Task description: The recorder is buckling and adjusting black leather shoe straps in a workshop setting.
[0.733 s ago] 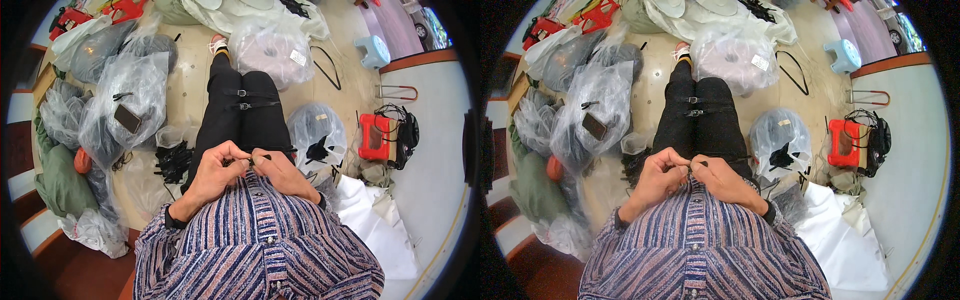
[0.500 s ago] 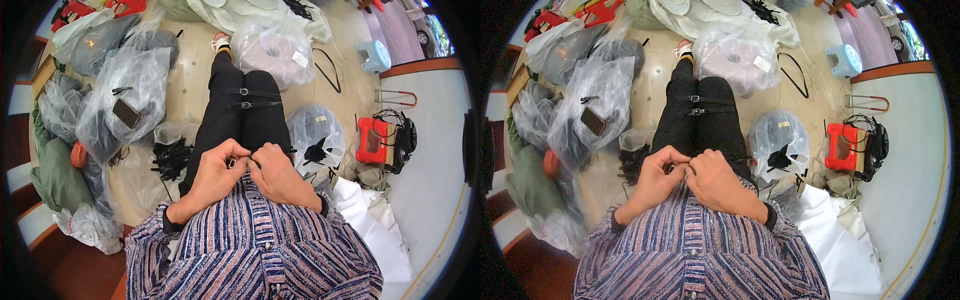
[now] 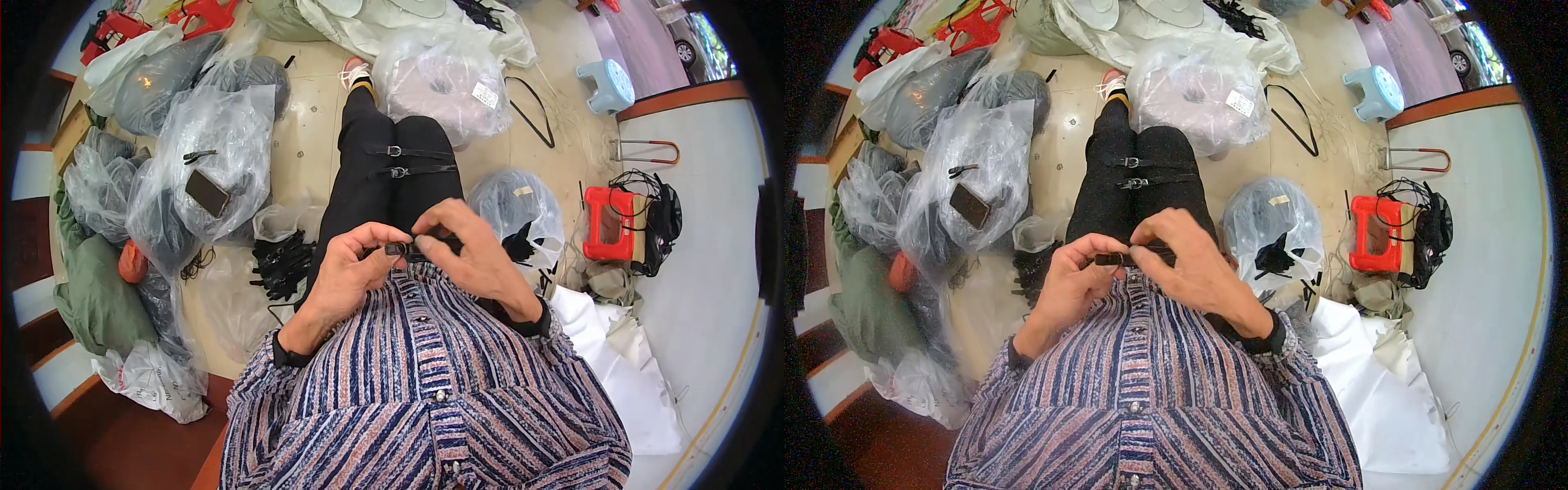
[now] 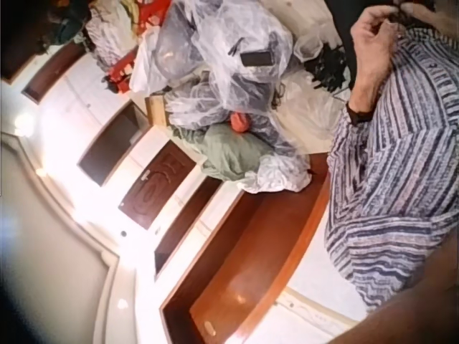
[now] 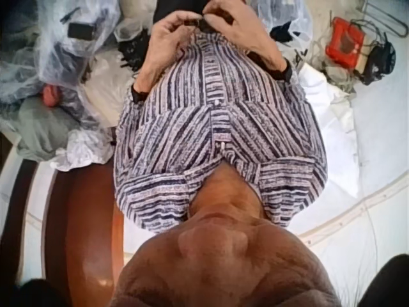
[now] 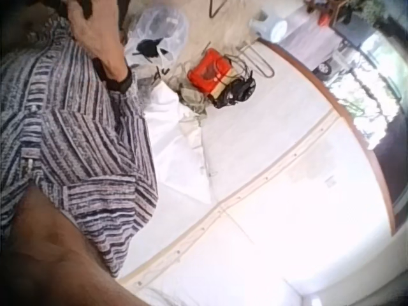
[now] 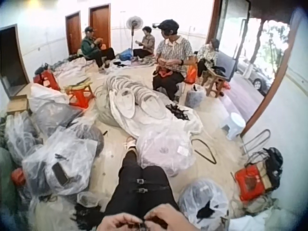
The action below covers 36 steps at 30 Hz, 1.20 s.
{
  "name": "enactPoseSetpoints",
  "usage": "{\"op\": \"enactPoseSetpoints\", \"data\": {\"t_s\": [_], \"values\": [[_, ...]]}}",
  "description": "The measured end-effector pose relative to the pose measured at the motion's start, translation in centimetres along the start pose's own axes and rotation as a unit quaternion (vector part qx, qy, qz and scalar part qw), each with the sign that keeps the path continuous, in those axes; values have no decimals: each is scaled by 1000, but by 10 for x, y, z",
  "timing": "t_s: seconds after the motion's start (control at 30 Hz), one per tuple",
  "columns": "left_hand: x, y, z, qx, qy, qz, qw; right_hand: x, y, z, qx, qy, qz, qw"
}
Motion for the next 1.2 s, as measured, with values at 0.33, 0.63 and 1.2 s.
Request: {"op": "enactPoseSetpoints", "data": {"t_s": [0.33, 0.63, 1.2], "values": [[6, 6, -2, 5, -96, 27, 995, -22, 16, -42, 188, -283, -160, 927], [6, 5, -10, 24, -140, -3, 990, -31, 25, -55, 224, -339, -218, 887], [-4, 5, -5, -97, -257, -150, 950, 12, 8, -38, -47, 190, 90, 977]]}}
Point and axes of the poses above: each hand's wrist, its own y-axis away from the middle knuckle, its own z-axis out of the back of the hand, x = y × z, the point moved 5 cm from there along -y, towards the middle knuckle, and after that the axes turned 9 degrees about y, right-handed, at the moved point
